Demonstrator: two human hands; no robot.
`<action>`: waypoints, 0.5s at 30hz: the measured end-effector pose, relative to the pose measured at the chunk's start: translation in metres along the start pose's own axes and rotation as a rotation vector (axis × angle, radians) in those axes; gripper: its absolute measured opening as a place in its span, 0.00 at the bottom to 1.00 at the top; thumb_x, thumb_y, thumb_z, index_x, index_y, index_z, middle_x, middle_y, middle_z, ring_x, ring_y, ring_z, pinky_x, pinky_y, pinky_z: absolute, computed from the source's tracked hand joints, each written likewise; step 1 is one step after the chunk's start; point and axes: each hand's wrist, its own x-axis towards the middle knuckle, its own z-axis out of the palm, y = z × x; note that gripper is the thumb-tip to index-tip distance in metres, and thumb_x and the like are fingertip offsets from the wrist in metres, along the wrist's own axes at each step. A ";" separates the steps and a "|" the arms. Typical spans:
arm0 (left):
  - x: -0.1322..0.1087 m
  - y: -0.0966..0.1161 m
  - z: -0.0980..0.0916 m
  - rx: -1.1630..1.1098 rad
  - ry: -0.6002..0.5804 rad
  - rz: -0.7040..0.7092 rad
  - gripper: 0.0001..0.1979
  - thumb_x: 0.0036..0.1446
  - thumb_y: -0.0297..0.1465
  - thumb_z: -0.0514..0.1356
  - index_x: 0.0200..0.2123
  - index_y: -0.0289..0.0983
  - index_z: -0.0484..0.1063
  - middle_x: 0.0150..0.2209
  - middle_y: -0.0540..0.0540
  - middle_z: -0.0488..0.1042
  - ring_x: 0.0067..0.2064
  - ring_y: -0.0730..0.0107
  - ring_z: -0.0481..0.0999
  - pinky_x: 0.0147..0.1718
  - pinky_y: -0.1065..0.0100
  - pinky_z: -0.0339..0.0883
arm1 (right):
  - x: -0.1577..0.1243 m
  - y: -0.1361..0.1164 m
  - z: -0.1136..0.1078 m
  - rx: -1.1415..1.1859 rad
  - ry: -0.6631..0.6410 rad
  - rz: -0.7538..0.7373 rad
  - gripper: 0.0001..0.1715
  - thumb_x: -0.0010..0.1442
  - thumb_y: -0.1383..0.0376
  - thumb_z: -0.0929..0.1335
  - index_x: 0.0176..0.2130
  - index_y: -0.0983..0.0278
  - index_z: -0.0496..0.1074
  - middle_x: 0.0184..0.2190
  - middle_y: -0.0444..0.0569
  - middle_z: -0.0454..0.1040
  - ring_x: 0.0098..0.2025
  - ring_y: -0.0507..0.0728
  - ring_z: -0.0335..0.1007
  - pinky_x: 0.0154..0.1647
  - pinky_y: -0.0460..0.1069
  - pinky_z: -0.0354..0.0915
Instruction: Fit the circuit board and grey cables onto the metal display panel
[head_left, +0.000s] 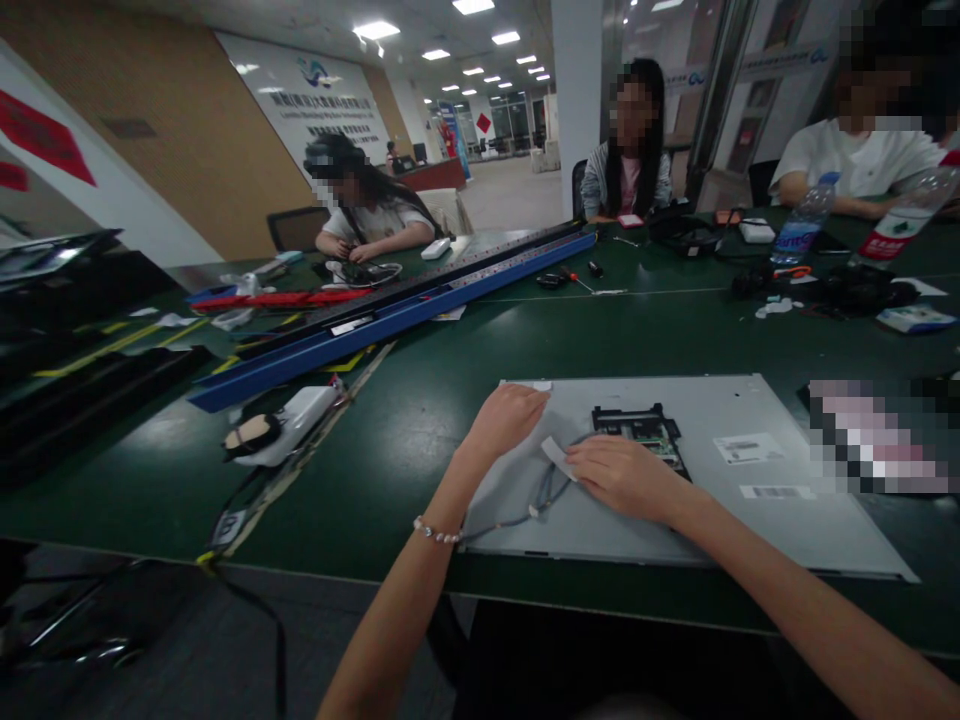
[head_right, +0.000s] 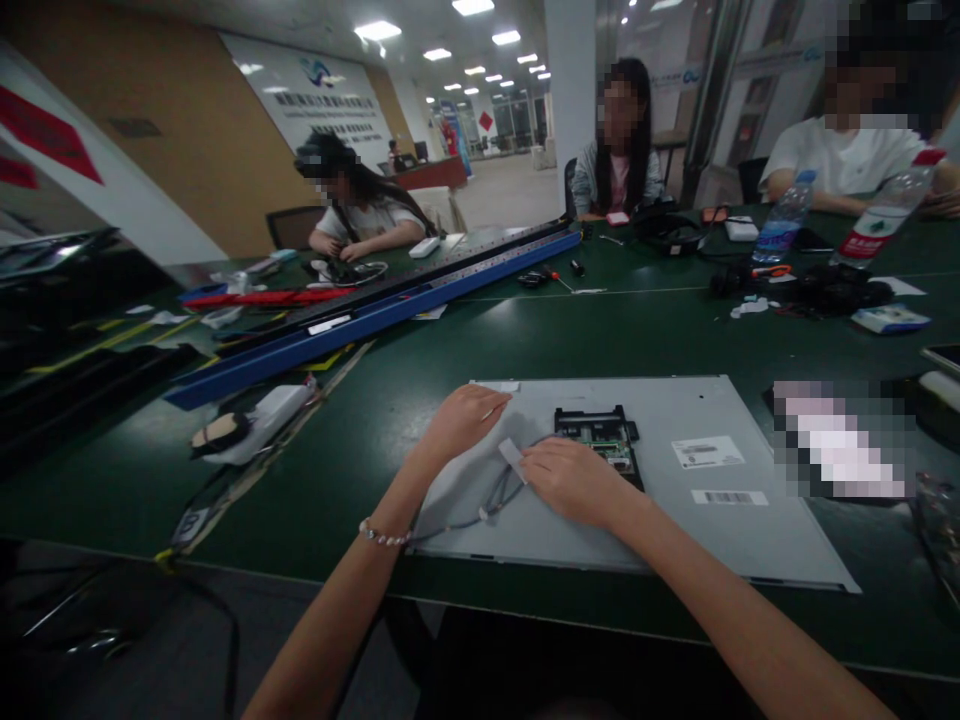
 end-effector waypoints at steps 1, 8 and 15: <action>-0.004 0.005 -0.007 0.002 0.013 -0.050 0.13 0.64 0.27 0.52 0.43 0.35 0.77 0.38 0.42 0.80 0.40 0.65 0.79 0.44 0.61 0.71 | 0.000 0.000 -0.001 -0.011 -0.019 -0.003 0.12 0.65 0.72 0.64 0.41 0.69 0.77 0.44 0.57 0.80 0.47 0.57 0.76 0.53 0.56 0.69; -0.054 0.087 -0.029 0.006 0.180 -0.320 0.11 0.63 0.26 0.55 0.44 0.36 0.76 0.43 0.43 0.80 0.44 0.61 0.79 0.47 0.58 0.71 | -0.005 -0.010 0.002 -0.059 -0.088 -0.037 0.11 0.63 0.73 0.66 0.41 0.69 0.78 0.44 0.56 0.80 0.47 0.58 0.76 0.53 0.54 0.70; -0.077 0.135 -0.004 0.018 0.169 -0.441 0.14 0.63 0.23 0.53 0.46 0.39 0.75 0.53 0.43 0.76 0.59 0.58 0.71 0.60 0.50 0.60 | -0.012 -0.019 0.008 -0.053 -0.097 0.015 0.09 0.62 0.74 0.67 0.40 0.68 0.76 0.44 0.55 0.80 0.49 0.58 0.76 0.55 0.55 0.68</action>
